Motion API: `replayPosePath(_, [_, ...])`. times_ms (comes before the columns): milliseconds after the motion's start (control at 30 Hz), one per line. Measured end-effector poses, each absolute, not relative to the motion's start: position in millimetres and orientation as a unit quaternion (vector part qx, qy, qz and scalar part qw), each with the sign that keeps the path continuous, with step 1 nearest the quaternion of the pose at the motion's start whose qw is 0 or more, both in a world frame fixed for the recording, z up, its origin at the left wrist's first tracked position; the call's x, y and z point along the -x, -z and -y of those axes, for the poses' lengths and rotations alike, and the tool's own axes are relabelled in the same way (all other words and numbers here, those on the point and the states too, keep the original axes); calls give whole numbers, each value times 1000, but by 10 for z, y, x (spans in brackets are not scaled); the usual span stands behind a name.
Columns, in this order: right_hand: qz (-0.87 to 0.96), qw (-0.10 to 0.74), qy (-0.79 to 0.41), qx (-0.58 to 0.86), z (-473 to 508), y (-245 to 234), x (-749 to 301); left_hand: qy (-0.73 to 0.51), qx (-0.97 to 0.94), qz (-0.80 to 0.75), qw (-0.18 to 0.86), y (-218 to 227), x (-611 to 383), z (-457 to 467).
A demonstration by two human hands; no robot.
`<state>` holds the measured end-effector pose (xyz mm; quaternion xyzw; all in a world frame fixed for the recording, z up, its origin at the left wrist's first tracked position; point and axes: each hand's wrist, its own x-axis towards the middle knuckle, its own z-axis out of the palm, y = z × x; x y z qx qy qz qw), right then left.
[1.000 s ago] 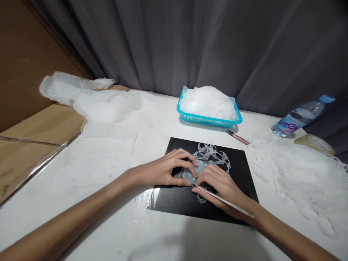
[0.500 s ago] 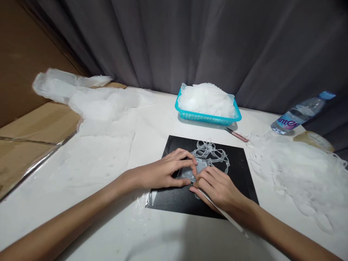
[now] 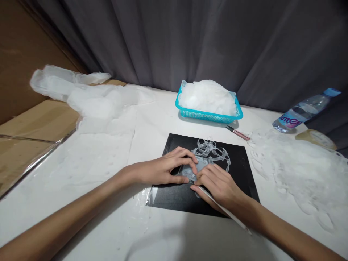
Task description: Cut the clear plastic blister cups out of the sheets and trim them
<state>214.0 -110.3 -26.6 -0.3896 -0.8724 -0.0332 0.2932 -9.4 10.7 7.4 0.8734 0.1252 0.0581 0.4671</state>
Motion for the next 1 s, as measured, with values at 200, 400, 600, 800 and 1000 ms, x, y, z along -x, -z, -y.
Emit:
replayPosePath(200, [875, 282, 43, 390, 1095, 300, -2122, -49, -873, -133, 467, -45, 83, -103])
replayPosePath(400, [872, 284, 49, 396, 1115, 200, -2105, -32, -868, -141, 475, -82, 75, -104])
replayPosePath(600, [867, 291, -14, 404, 1148, 137, -2215, -4, -871, -143, 470, -140, 53, -89])
replayPosePath(800, [889, 260, 76, 368, 1132, 217, -2183, -18, -867, -140, 478, -121, 53, -97])
replayPosePath(1000, [878, 295, 10, 377, 1142, 174, -2213, -22, -866, -148, 476, -131, 43, -89])
